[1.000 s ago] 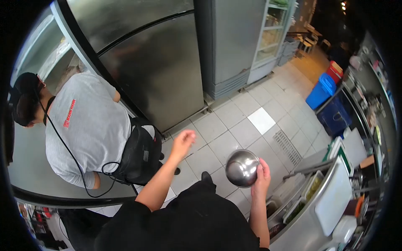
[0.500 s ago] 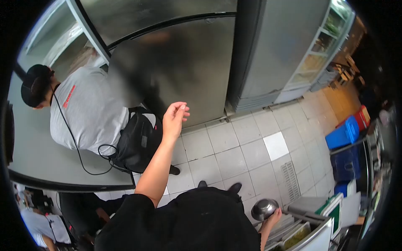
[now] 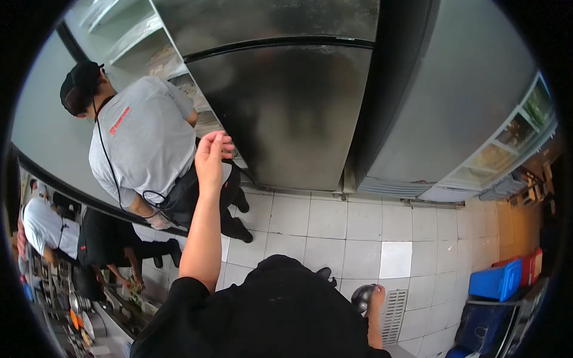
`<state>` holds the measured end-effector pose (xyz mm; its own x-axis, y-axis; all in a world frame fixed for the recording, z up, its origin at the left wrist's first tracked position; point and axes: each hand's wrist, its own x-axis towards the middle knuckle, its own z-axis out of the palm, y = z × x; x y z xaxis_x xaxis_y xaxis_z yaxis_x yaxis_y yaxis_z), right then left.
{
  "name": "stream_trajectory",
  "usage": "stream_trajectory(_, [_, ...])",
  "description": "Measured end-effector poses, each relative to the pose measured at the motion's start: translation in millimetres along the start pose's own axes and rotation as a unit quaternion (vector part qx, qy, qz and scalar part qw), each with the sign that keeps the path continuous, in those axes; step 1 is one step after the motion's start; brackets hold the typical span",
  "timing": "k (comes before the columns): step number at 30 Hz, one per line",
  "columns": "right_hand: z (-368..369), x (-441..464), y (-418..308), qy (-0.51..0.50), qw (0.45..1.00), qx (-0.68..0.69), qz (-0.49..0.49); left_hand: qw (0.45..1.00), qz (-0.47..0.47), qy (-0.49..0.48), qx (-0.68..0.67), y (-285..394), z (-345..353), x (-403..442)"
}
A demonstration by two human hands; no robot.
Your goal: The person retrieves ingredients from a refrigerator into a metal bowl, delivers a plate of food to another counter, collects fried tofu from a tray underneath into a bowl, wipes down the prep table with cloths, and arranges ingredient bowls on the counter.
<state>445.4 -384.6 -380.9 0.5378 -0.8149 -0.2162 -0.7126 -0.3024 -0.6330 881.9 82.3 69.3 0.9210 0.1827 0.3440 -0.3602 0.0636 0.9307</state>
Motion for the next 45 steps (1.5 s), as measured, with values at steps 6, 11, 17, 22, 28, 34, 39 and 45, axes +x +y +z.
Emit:
stream_trajectory(6, [6.3, 73.8, -52.2, -0.044, 0.998, 0.024, -0.031, 1.0, -0.016, 0.017, -0.004, 8.5, 17.6, -4.9])
stream_trajectory(11, [16.6, 81.5, -94.6, -0.034, 0.997, -0.034, -0.062, 0.992, -0.063, -0.105, -0.01, -7.2, 70.5, -29.8])
stream_trajectory(17, [9.7, 76.2, -103.0, -0.089, 0.993, -0.061, -0.049, 0.958, -0.119, -0.26, 0.003, -37.2, 121.3, -105.4])
stream_trajectory(22, [-1.6, 118.9, -94.6, -0.145, 0.98, -0.102, -0.087, 0.945, -0.039, -0.317, 0.065, -8.0, 135.4, -142.6])
stream_trajectory(28, [-20.9, 220.0, -108.0, -0.189, 0.949, -0.153, -0.2, 0.969, -0.07, -0.209, 0.114, 0.0, 186.5, -187.1])
stream_trajectory(34, [-44.0, 281.5, -115.6, -0.263, 0.921, -0.171, -0.23, 0.949, -0.098, -0.269, 0.131, -4.7, 245.7, -265.8])
stream_trajectory(39, [-52.5, 297.1, -72.2, -0.364, 0.87, -0.255, -0.213, 0.919, -0.122, -0.32, 0.194, 15.4, 259.5, -295.9])
stream_trajectory(45, [-37.5, 287.6, -31.0, -0.425, 0.695, -0.401, -0.418, 0.928, -0.145, -0.266, 0.218, 12.2, 264.6, -288.2])
